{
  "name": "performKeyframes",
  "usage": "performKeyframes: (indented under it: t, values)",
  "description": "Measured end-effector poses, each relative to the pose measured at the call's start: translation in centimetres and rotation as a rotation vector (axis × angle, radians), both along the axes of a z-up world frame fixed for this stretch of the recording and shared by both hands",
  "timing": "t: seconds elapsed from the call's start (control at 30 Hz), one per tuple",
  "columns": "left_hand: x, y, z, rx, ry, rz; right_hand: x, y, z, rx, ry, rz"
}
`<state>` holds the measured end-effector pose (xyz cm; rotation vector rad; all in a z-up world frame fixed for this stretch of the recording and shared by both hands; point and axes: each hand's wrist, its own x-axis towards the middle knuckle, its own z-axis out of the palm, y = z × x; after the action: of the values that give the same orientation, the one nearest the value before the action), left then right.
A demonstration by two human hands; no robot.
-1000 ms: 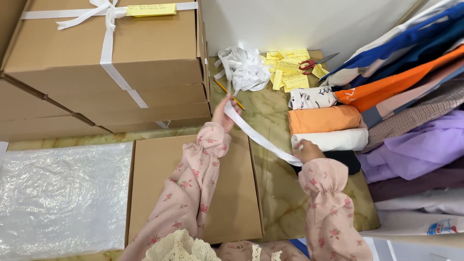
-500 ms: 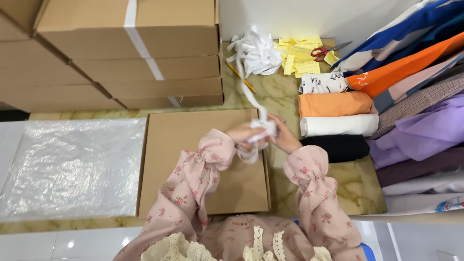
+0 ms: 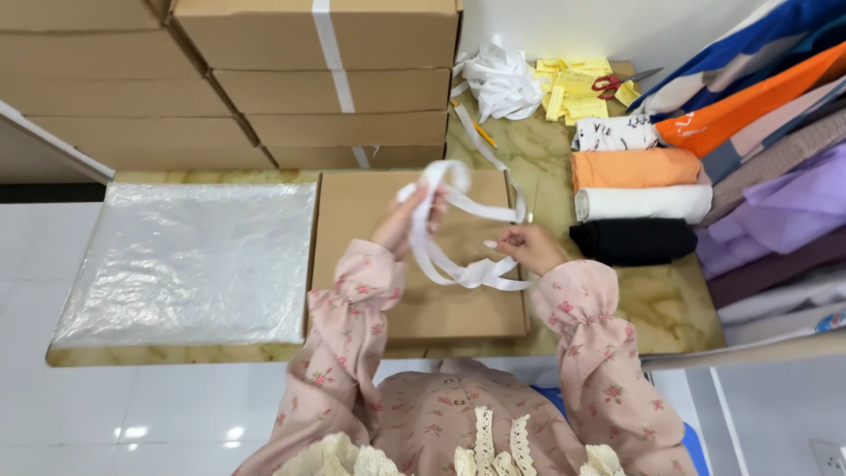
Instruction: The person wraps a white ribbon around a cardboard box, tying it into a bow on top. They then pick up a yellow sticky note and a pencil, write on the note, and place it on the box.
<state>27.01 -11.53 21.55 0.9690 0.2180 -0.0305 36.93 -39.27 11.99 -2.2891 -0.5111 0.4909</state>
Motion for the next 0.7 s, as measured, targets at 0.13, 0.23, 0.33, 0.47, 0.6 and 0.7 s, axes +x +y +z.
performKeyframes:
  t: [0.13, 0.23, 0.33, 0.47, 0.6, 0.7]
  values:
    - [-6.6, 5.0, -3.8, 0.155, 0.082, -0.006, -4.8, -0.5, 1.6, 0.058, 0.072, -0.026]
    - [-11.4, 6.6, -7.5, 0.6, 0.344, -0.151, -8.1, -0.2, 1.9, 0.045, 0.019, -0.119]
    - [-15.3, 6.9, -9.5, 1.049, 0.368, -0.273, -12.6, 0.6, 2.0, 0.102, 0.0, -0.14]
    - [-22.1, 5.1, -5.3, 0.788, 0.249, -0.376, -18.5, 0.3, 1.5, 0.067, 0.026, -0.132]
    - [-29.4, 5.9, 0.6, 0.814, 0.316, -0.4, -21.3, -1.2, -3.5, -0.161, 0.123, 0.031]
    - [-32.1, 11.3, -8.5, 0.887, 0.463, -0.234, -23.0, -0.8, -2.7, -0.117, 0.047, 0.136]
